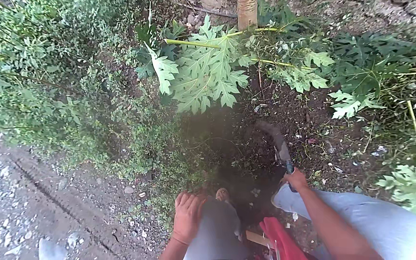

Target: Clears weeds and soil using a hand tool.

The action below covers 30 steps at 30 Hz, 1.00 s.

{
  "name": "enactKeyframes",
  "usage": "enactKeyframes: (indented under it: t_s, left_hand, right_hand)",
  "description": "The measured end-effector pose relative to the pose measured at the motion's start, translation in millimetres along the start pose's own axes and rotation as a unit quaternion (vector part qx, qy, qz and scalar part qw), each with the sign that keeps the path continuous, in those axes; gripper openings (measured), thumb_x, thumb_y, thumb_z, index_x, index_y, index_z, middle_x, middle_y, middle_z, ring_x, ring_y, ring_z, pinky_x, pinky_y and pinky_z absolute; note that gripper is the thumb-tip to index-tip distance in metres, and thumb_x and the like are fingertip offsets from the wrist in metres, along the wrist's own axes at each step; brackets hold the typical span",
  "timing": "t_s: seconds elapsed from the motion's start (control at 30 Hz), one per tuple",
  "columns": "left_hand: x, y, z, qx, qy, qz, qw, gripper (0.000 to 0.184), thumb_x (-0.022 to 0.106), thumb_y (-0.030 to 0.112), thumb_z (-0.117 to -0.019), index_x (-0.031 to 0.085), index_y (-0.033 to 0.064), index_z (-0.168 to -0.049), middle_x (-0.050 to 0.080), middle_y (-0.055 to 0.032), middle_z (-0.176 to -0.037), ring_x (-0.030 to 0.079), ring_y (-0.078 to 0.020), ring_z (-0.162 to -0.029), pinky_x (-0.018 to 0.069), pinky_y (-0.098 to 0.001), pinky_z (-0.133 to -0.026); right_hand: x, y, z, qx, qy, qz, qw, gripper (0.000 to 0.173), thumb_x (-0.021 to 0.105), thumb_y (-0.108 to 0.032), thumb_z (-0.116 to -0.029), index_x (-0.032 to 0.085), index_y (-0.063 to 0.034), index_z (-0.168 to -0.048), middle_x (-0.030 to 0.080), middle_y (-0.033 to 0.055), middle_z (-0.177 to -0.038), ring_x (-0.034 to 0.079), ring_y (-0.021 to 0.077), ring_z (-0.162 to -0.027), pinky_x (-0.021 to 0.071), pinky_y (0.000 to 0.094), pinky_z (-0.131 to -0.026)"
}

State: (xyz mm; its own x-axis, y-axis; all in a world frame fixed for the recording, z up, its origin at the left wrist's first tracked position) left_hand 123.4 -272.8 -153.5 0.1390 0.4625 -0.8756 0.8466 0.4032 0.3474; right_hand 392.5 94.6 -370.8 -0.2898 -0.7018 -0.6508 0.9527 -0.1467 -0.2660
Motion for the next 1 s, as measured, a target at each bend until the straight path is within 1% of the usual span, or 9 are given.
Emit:
enactKeyframes:
  t_s: [0.07,0.13,0.27,0.37,0.57,0.63,0.73,0.8,1.0]
  left_hand:
    - [-0.6,-0.3,-1.0,-0.003,0.000,-0.003,1.000,0.045,0.043,0.036,-0.1076,0.078,0.0131,-0.089,0.072,-0.0047,-0.078,0.069,-0.0243,-0.086,0.0463,-0.0458,-0.101]
    - [-0.4,1.0,-3.4,-0.010,-0.002,-0.014,1.000,0.050,0.042,0.039,-0.1072,0.075,0.0115,-0.081,0.070,-0.0060,-0.075,0.068,-0.0263,-0.084,0.0478,-0.0472,-0.097]
    - [0.0,2.7,-7.1,-0.009,-0.008,-0.026,1.000,0.055,0.039,0.042,-0.1065,0.073,0.0111,-0.077,0.071,-0.0072,-0.080,0.069,-0.0286,-0.087,0.0496,-0.0499,-0.094]
    - [1.6,2.9,-6.5,-0.008,-0.011,-0.021,1.000,0.057,0.036,0.044,-0.1065,0.073,0.0118,-0.077,0.072,-0.0065,-0.082,0.069,-0.0284,-0.089,0.0491,-0.0495,-0.094]
    - [2.6,5.7,-7.5,-0.007,-0.026,-0.004,1.000,0.058,0.036,0.042,-0.1064,0.076,0.0118,-0.077,0.076,-0.0055,-0.091,0.070,-0.0271,-0.095,0.0482,-0.0497,-0.097]
    - [2.8,6.6,-8.4,-0.010,-0.025,-0.009,1.000,0.057,0.036,0.040,-0.1060,0.076,0.0112,-0.078,0.076,-0.0053,-0.091,0.070,-0.0267,-0.095,0.0479,-0.0489,-0.097]
    - [3.7,5.7,-8.9,-0.012,-0.024,-0.020,0.999,0.054,0.037,0.039,-0.1061,0.075,0.0100,-0.080,0.075,-0.0069,-0.090,0.071,-0.0282,-0.094,0.0490,-0.0502,-0.096]
    - [3.8,5.5,-8.6,-0.014,-0.019,-0.019,1.000,0.050,0.040,0.038,-0.1053,0.076,0.0098,-0.084,0.076,-0.0077,-0.091,0.071,-0.0290,-0.094,0.0500,-0.0508,-0.095]
    - [2.5,4.8,-9.5,-0.022,-0.014,-0.011,1.000,0.036,0.049,0.034,-0.1012,0.076,0.0114,-0.092,0.076,-0.0055,-0.092,0.071,-0.0278,-0.094,0.0494,-0.0485,-0.095]
  right_hand:
    - [5.9,-4.9,1.8,0.032,0.053,-0.130,0.990,0.061,0.075,-0.018,-0.0933,0.048,0.0014,-0.144,0.068,0.0270,-0.117,0.070,0.0394,-0.103,0.0542,0.0575,-0.091]
    - [11.7,-1.6,0.8,0.051,0.069,-0.173,0.981,0.062,0.076,-0.016,-0.0925,0.046,0.0030,-0.144,0.066,0.0269,-0.119,0.069,0.0384,-0.104,0.0545,0.0562,-0.092]
    - [-11.1,26.1,1.8,0.026,-0.027,0.076,0.996,0.064,0.074,-0.023,-0.0955,0.047,0.0021,-0.148,0.064,0.0283,-0.130,0.067,0.0415,-0.116,0.0524,0.0577,-0.099]
    - [-44.3,36.1,6.2,0.010,-0.014,0.142,0.990,0.066,0.074,-0.026,-0.0943,0.046,-0.0033,-0.150,0.064,0.0282,-0.132,0.064,0.0450,-0.121,0.0507,0.0624,-0.100]
    - [-49.0,24.6,12.4,0.052,0.078,-0.108,0.990,0.068,0.078,-0.019,-0.0918,0.045,0.0031,-0.147,0.063,0.0316,-0.129,0.061,0.0452,-0.123,0.0477,0.0607,-0.103]
    - [-48.8,30.3,11.9,0.048,0.052,-0.034,0.997,0.071,0.078,-0.022,-0.0921,0.044,0.0032,-0.148,0.062,0.0308,-0.131,0.062,0.0444,-0.123,0.0485,0.0602,-0.103]
    - [-58.7,42.0,7.6,0.017,-0.018,0.180,0.983,0.068,0.074,-0.028,-0.0931,0.046,-0.0042,-0.151,0.063,0.0268,-0.135,0.063,0.0435,-0.124,0.0498,0.0627,-0.102]
    - [-71.9,35.5,8.8,0.007,-0.024,0.201,0.979,0.066,0.075,-0.024,-0.0917,0.049,-0.0058,-0.149,0.064,0.0264,-0.133,0.063,0.0441,-0.123,0.0500,0.0641,-0.100]
    - [-65.9,2.5,15.2,0.038,0.056,-0.075,0.995,0.063,0.076,-0.017,-0.0927,0.048,0.0009,-0.146,0.063,0.0296,-0.129,0.062,0.0433,-0.122,0.0478,0.0602,-0.102]
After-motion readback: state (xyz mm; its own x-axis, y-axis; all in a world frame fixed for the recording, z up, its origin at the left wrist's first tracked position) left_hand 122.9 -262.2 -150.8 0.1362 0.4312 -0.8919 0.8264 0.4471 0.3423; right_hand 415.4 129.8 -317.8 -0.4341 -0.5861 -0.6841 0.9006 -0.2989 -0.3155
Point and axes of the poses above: each hand's wrist, its own z-axis away from the middle knuckle, its own x-axis out of the palm, y = z × x, the point moved 7 cm from there along -z, towards the middle knuckle
